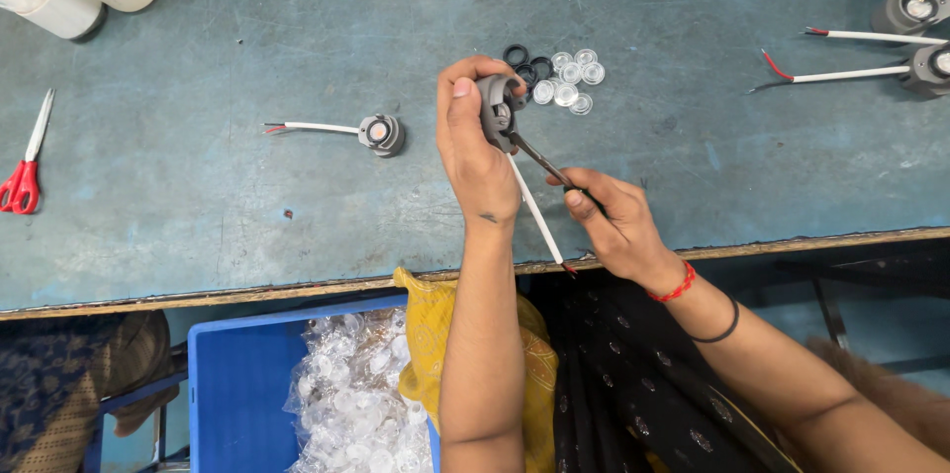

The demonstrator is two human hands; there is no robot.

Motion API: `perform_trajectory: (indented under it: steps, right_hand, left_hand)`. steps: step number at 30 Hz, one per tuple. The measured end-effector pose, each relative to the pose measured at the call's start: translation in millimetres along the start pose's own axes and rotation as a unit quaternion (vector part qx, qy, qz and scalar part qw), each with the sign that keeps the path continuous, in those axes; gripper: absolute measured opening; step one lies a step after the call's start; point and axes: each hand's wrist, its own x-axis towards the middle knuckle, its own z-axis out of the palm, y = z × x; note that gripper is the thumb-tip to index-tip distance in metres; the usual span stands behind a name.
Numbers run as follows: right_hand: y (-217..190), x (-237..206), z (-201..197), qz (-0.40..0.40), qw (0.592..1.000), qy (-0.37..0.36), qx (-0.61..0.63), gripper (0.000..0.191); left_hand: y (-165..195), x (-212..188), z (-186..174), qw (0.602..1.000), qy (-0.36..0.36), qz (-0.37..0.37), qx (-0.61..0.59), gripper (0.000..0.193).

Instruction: The person assembles small LED light fixtures at a workbench. They place black rubber rings and clear plastic covers onto the LED units, then use a green screwdriver to tighten the components. The person wipes the assembled units with a cloth and repeats the process for several fixtures.

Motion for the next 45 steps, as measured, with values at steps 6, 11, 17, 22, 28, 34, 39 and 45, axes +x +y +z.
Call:
perform_trajectory:
  steps: [6,11,17,22,28,34,39,45]
  right_hand:
    - [0,-2,4,0.006,1.0,0.008,0.017,0.026]
    - [6,-2,7,-0.022,0.999,0.009,0.034,0.027]
    - [18,-4,17,-0.012,0.996,0.02,0.083,0.028]
    - [25,-8,14,-0.049,0.994,0.024,0.095,0.029]
    - [26,-3,18,-0.025,0.992,0.028,0.116,0.029]
    - [12,2,7,-0.06,0.993,-0.006,0.097,0.029]
    - [-5,-1,4,-0.025,0.999,-0.016,0.023,0.03]
    - [-11,-1,6,-0.006,1.0,-0.002,0.012,0.031]
  left_hand:
    - [-2,1,1,1.0,0.007,0.005,0.003,0.034]
    - [4,-4,6,0.999,0.001,0.044,0.006,0.032]
    - [14,-6,14,0.995,0.015,0.004,0.103,0.032]
    - [18,-14,18,0.984,-0.001,0.086,0.153,0.029]
    - [11,-12,17,0.974,0.019,0.048,0.221,0.031]
    - [6,-7,6,0.999,0.0,0.046,-0.001,0.033]
    - [2,0,-4,0.999,0.025,0.029,-0.009,0.035]
    - [-1,-2,-1,0.999,0.011,0.041,-0.006,0.035]
